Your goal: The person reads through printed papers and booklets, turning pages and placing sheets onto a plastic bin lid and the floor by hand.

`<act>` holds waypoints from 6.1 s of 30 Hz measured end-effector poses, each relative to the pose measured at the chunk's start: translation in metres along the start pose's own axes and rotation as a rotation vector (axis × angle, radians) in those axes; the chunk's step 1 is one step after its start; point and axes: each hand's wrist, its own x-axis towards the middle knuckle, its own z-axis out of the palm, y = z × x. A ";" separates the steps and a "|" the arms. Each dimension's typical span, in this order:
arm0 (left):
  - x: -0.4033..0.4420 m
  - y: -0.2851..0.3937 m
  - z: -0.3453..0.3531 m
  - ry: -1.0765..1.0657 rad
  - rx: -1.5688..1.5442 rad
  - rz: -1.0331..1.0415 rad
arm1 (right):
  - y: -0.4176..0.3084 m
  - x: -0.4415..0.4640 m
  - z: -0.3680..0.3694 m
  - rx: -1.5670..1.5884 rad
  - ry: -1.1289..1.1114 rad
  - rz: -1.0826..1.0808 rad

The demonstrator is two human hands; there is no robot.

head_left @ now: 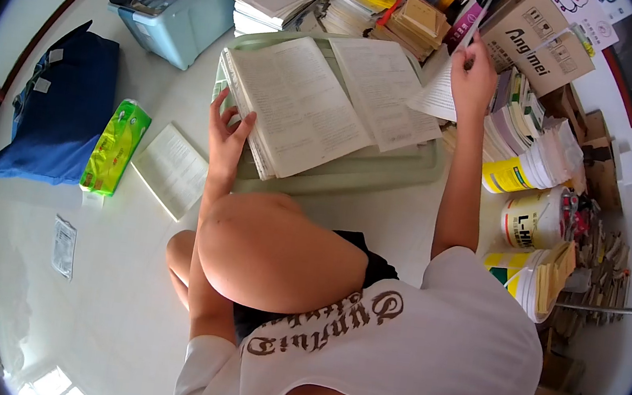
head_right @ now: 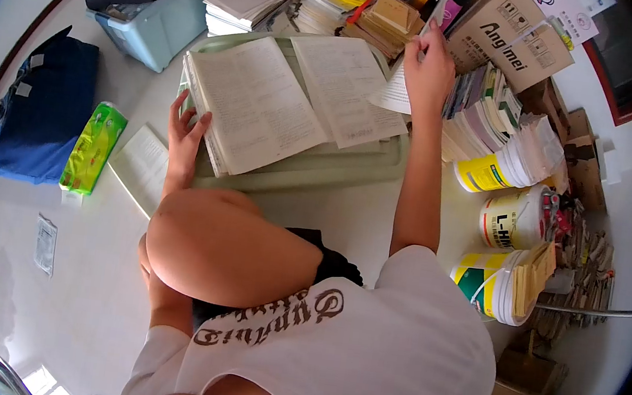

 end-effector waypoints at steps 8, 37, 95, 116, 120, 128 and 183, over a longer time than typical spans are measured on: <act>0.003 -0.004 -0.001 0.003 0.005 0.025 | 0.004 -0.051 0.080 0.243 -0.639 -0.177; 0.010 -0.015 -0.007 -0.040 0.052 0.085 | -0.186 -0.178 0.123 0.800 -0.689 0.057; 0.003 -0.003 -0.001 -0.038 0.035 0.041 | 0.007 -0.134 0.137 0.281 -0.541 -0.003; -0.003 0.006 -0.012 -0.059 -0.172 -0.003 | -0.179 -0.182 0.140 0.853 -0.678 -0.066; 0.000 0.003 -0.017 -0.013 -0.384 0.042 | -0.192 -0.190 0.149 0.955 -0.697 -0.015; 0.003 -0.004 -0.019 0.013 -0.386 0.067 | -0.196 -0.197 0.158 1.058 -0.720 0.107; -0.005 0.007 -0.009 0.125 -0.125 0.045 | 0.001 -0.079 0.079 0.120 -0.484 -0.184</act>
